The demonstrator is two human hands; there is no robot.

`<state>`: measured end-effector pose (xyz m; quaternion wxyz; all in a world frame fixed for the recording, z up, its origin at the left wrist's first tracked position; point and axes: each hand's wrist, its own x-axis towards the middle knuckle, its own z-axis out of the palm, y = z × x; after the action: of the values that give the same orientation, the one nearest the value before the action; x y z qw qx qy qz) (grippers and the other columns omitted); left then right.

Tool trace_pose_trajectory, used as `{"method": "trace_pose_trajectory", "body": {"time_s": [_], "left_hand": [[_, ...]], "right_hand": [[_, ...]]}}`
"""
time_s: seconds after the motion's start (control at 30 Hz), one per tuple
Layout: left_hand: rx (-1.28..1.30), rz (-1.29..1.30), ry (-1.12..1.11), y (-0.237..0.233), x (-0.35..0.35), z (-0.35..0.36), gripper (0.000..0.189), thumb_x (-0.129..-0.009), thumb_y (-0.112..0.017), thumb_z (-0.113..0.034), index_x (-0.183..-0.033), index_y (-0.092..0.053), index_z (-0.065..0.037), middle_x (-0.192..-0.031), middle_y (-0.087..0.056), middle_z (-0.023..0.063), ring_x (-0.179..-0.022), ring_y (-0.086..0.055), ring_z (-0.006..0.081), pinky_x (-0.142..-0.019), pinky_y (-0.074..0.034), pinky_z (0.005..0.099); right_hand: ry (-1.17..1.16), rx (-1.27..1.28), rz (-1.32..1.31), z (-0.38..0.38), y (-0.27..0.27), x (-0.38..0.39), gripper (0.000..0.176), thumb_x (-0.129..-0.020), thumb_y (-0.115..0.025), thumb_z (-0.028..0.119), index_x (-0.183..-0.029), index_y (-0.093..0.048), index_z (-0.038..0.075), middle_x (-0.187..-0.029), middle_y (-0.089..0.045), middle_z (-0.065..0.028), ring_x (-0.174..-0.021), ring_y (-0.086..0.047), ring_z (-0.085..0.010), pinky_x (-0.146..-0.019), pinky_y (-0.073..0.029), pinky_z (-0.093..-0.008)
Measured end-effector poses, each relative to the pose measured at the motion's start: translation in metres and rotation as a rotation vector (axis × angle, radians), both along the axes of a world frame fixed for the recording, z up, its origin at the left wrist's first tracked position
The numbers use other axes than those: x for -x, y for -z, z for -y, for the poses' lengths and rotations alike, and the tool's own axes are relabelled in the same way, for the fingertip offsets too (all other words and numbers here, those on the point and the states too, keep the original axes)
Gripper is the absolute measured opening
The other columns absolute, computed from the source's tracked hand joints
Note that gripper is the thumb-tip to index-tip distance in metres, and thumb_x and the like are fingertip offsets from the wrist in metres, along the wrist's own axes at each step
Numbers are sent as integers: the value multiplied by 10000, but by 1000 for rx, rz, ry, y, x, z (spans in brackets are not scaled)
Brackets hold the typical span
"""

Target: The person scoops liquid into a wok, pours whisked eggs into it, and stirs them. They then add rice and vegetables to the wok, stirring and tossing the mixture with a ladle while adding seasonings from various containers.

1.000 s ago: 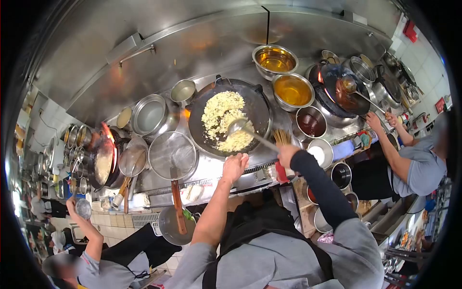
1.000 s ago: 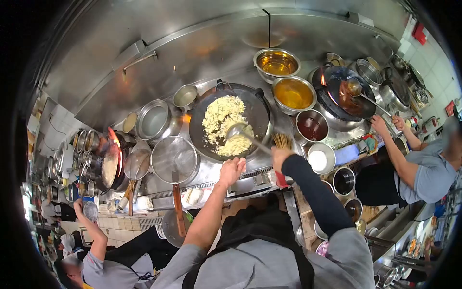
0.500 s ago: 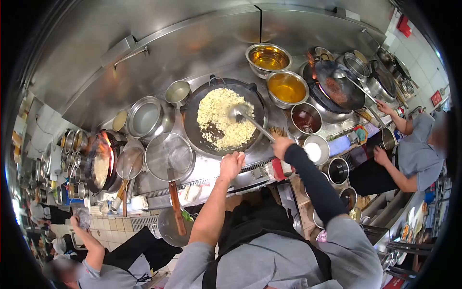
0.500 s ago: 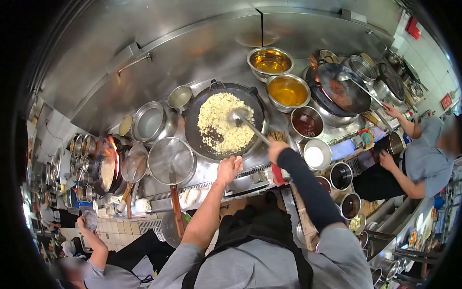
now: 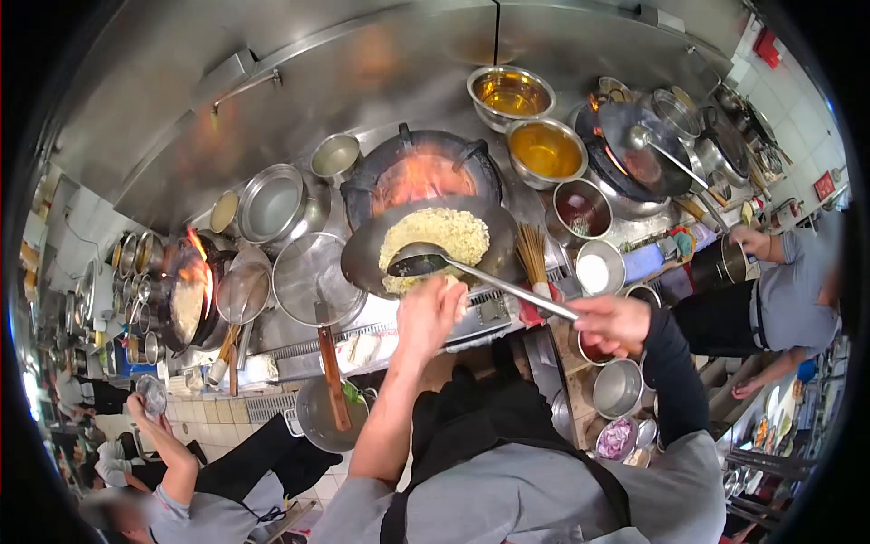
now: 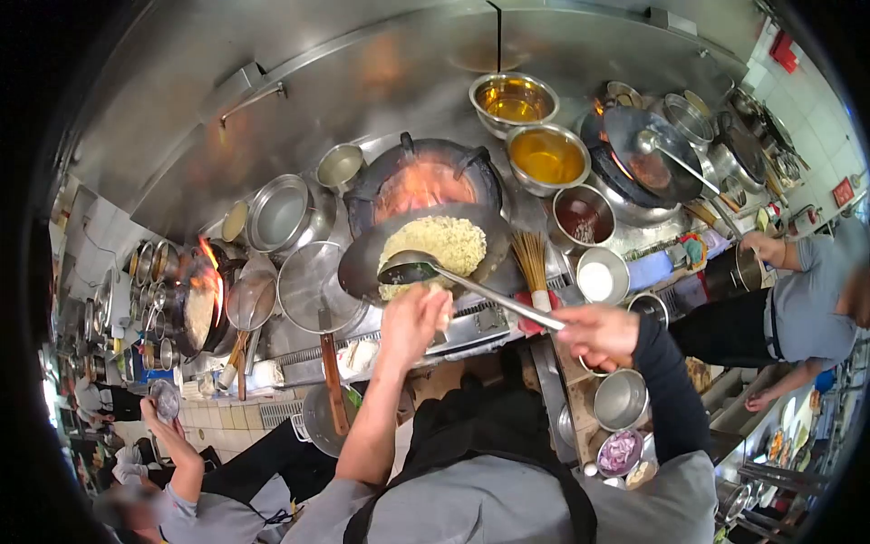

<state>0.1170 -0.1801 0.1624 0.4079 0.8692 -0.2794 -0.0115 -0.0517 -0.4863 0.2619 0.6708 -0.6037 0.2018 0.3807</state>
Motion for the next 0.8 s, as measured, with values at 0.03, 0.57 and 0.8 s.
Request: {"method": "trace_pose_trajectory", "body": {"time_s": [0.03, 0.57, 0.8], "left_hand": [[-40, 10, -7, 3, -8, 3, 286, -980, -715, -267, -870, -645, -13, -827, -705, 229, -781, -675, 448, -689, -517, 512], [-210, 14, 110, 133, -22, 15, 317, -1070, -539, -334, -952, -605, -48, -864, -680, 218, -898, -615, 451, -842, -479, 542], [-239, 36, 135, 163, -57, 25, 305, -1060, -551, -326, -938, -609, -53, -888, -714, 214, -890, -625, 426, -879, -474, 521]], "right_hand": [[-71, 113, 34, 10, 7, -6, 396, -1109, -480, 192, -1491, -487, 88, -705, -468, 28, -465, -462, -52, -364, -423, -249], [-363, 761, 573, 13, -12, -7, 392, -973, -597, 115, -1350, -607, 7, -1157, -704, -283, -1071, -689, -423, -954, -552, -441], [-72, 1164, 626, -32, 287, -166, 560, -955, -596, 196, -1474, -462, 34, -903, -723, -291, -872, -706, -497, -790, -563, -572]]}}
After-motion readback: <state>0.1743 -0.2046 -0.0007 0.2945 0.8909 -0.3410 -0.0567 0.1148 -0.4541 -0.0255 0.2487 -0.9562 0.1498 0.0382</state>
